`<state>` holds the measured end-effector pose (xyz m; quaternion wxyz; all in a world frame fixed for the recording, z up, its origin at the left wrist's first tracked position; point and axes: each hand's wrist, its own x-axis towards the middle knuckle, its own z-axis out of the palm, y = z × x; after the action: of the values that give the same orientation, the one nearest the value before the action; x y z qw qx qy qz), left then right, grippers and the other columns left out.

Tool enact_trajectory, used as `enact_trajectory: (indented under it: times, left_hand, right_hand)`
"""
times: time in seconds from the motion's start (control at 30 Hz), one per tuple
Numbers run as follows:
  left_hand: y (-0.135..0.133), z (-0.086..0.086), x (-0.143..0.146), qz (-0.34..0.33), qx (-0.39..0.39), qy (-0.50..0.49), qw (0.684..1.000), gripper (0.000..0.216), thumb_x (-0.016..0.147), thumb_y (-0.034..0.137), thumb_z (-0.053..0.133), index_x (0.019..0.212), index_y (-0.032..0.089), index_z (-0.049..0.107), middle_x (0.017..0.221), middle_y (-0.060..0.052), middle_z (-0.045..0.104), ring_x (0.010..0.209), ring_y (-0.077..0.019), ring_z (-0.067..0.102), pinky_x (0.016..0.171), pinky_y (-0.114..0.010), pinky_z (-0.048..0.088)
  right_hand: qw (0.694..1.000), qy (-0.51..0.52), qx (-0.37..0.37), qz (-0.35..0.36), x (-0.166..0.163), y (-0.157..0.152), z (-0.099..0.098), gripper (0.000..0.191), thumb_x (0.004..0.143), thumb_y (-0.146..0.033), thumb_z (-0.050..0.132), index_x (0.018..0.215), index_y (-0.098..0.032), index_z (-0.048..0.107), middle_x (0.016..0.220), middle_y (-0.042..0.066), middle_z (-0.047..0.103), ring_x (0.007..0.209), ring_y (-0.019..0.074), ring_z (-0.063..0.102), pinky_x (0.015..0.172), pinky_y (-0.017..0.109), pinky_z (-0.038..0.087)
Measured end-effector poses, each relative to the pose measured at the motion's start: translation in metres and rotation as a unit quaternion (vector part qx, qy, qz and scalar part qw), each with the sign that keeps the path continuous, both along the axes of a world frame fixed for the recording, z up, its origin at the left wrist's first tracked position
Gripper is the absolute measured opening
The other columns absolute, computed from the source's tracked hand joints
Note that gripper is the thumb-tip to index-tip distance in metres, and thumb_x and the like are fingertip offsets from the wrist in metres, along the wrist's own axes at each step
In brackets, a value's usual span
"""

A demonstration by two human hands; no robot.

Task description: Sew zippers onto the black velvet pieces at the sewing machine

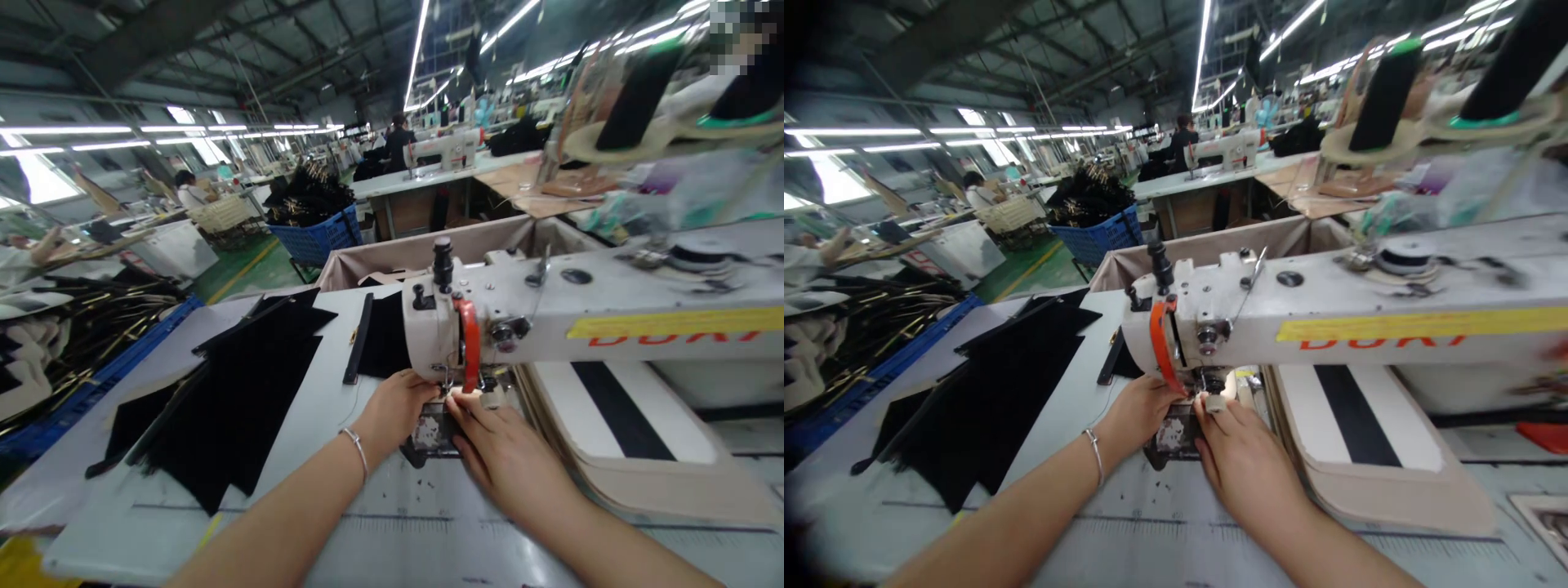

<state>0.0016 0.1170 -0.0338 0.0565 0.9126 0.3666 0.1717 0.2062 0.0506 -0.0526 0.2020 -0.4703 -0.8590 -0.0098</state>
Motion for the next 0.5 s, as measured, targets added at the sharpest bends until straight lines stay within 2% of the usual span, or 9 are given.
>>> enact_trajectory:
  times: [0.23, 0.3, 0.37, 0.43, 0.47, 0.5]
  left_hand:
    - [0.0, -0.011, -0.002, -0.015, -0.003, -0.056, 0.998, 0.031, 0.079, -0.002, 0.056, 0.097, 0.021, 0.068, 0.107, -0.003, 0.069, 0.102, -0.0189, 0.062, 0.094, -0.034, 0.05]
    - [-0.001, -0.011, -0.002, -0.006, -0.017, -0.063, 0.998, 0.034, 0.078, -0.003, 0.054, 0.098, 0.021, 0.068, 0.108, -0.003, 0.068, 0.103, -0.019, 0.061, 0.096, -0.034, 0.049]
    - [-0.004, -0.008, -0.003, 0.024, -0.035, -0.069, 0.997, 0.033, 0.081, 0.002, 0.054, 0.102, 0.022, 0.067, 0.11, -0.003, 0.067, 0.104, -0.0191, 0.06, 0.096, -0.034, 0.048]
    - [-0.008, -0.005, -0.005, 0.05, -0.053, -0.07, 0.995, 0.03, 0.084, 0.013, 0.059, 0.112, 0.024, 0.065, 0.117, -0.004, 0.064, 0.108, -0.0204, 0.058, 0.098, -0.035, 0.047]
    - [-0.01, -0.002, -0.007, 0.052, -0.056, -0.068, 0.995, 0.031, 0.085, 0.019, 0.061, 0.115, 0.025, 0.064, 0.12, -0.004, 0.063, 0.111, -0.0211, 0.057, 0.1, -0.037, 0.046]
    - [-0.01, 0.0, -0.009, 0.05, -0.053, -0.062, 0.995, 0.031, 0.085, 0.025, 0.063, 0.116, 0.026, 0.064, 0.12, -0.004, 0.063, 0.112, -0.0218, 0.056, 0.101, -0.038, 0.045]
  right_hand:
    - [0.998, 0.019, 0.05, -0.018, -0.009, -0.004, -0.002, 0.044, 0.085, -0.017, 0.053, 0.129, -0.017, 0.053, 0.121, 0.009, 0.06, 0.106, 0.0219, 0.057, 0.094, 0.037, 0.05]
    - [0.995, 0.03, 0.089, -0.021, -0.011, -0.005, -0.002, 0.042, 0.084, -0.016, 0.054, 0.126, -0.017, 0.056, 0.117, 0.008, 0.063, 0.105, 0.0214, 0.058, 0.095, 0.037, 0.05]
    - [0.986, 0.048, 0.159, 0.003, -0.006, -0.01, 0.005, 0.034, 0.085, -0.019, 0.054, 0.118, -0.019, 0.06, 0.108, 0.004, 0.067, 0.1, 0.0194, 0.061, 0.095, 0.036, 0.049]
    - [0.974, 0.046, 0.216, 0.046, 0.01, -0.019, 0.019, 0.028, 0.086, -0.024, 0.054, 0.113, -0.024, 0.063, 0.1, -0.002, 0.069, 0.095, 0.0161, 0.063, 0.093, 0.033, 0.051]
    - [0.973, 0.018, 0.222, 0.066, 0.024, -0.023, 0.026, 0.029, 0.086, -0.026, 0.056, 0.114, -0.026, 0.062, 0.099, -0.004, 0.07, 0.094, 0.0151, 0.064, 0.091, 0.031, 0.052]
    - [0.974, -0.006, 0.223, 0.048, 0.04, -0.027, 0.031, 0.03, 0.084, -0.028, 0.059, 0.114, -0.028, 0.063, 0.102, -0.003, 0.07, 0.096, 0.0164, 0.064, 0.088, 0.031, 0.053]
